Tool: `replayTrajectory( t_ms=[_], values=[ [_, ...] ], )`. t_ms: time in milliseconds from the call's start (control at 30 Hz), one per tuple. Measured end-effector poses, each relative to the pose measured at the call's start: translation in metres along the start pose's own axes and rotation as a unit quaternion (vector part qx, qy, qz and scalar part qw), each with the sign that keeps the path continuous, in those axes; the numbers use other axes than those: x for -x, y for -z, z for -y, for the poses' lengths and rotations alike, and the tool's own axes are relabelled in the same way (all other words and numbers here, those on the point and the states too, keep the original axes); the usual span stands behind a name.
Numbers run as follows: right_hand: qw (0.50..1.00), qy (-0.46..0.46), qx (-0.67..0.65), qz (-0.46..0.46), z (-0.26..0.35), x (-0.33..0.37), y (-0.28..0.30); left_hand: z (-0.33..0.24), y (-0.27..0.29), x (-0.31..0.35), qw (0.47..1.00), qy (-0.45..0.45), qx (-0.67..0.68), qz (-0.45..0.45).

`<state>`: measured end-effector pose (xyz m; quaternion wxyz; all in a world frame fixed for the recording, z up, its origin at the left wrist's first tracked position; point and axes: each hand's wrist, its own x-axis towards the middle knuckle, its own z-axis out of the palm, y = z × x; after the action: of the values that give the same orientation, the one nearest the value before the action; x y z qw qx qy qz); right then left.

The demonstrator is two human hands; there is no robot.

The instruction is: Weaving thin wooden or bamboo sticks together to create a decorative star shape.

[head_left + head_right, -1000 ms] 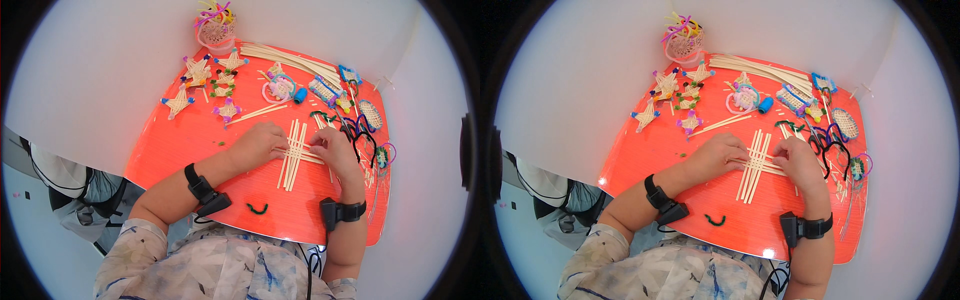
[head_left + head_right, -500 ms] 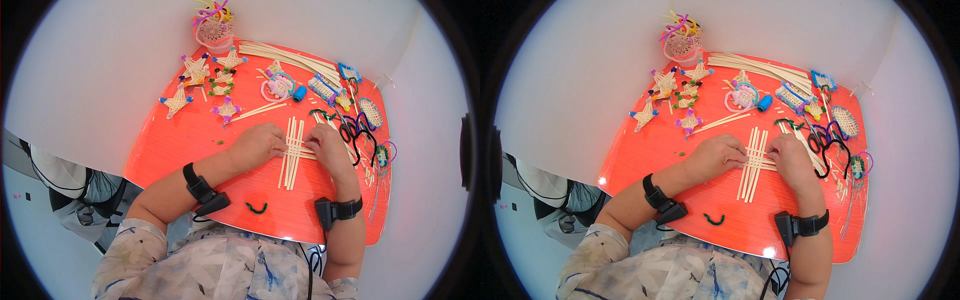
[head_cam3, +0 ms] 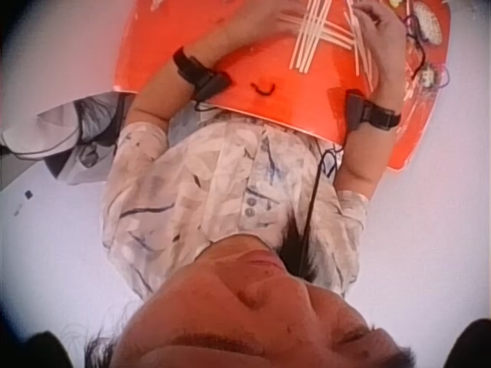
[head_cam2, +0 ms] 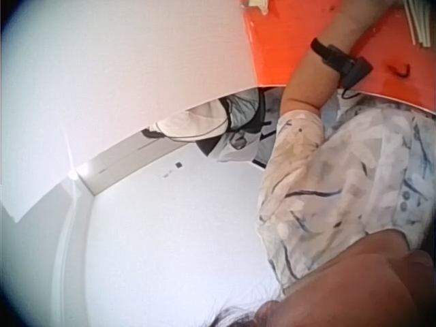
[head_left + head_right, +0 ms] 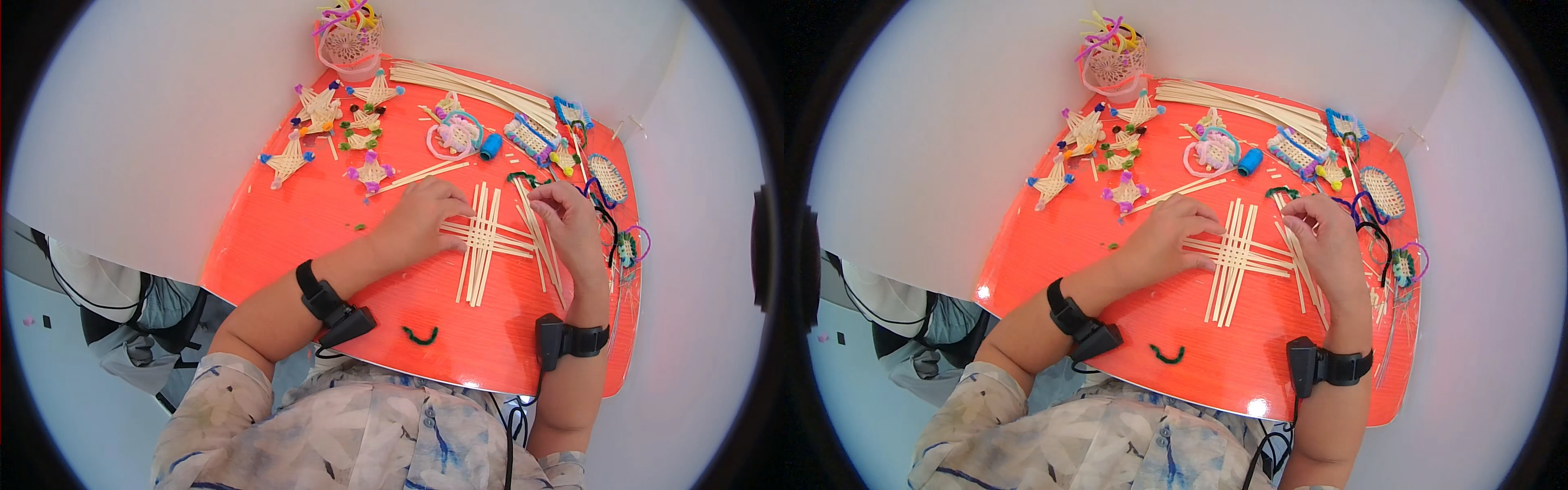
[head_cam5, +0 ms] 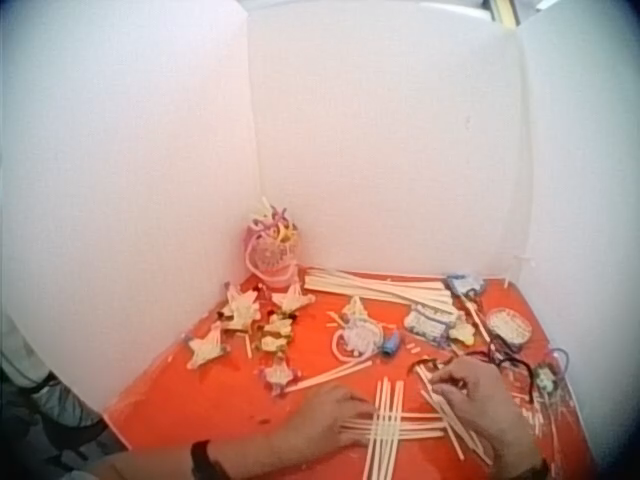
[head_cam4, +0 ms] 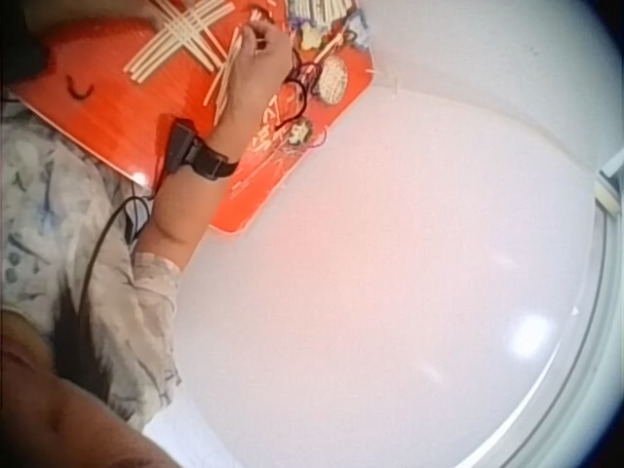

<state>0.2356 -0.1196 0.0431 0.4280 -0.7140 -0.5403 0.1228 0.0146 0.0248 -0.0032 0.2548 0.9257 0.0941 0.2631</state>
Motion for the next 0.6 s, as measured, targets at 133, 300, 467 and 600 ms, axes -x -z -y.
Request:
replayTrajectory(
  t_ms=[133, 300, 467, 600],
  values=[
    [0.999, 0.004, 0.003, 0.034, 0.01, 0.004, -0.002, 0.005, 0.01, -0.005, 0.999, 0.034, 0.03, -0.005],
    [0.989, -0.017, 0.044, 0.137, 0.021, 0.008, -0.005, 0.018, 0.025, -0.01, 0.971, 0.149, 0.182, -0.032],
    [0.984, 0.035, 0.09, 0.152, 0.021, 0.012, -0.01, 0.008, 0.012, -0.003, 0.999, 0.019, 0.004, 0.031],
    [0.974, 0.029, 0.136, 0.18, 0.022, 0.011, -0.016, 0.004, 0.005, -0.001, 0.997, 0.012, -0.013, 0.07]
  ],
)
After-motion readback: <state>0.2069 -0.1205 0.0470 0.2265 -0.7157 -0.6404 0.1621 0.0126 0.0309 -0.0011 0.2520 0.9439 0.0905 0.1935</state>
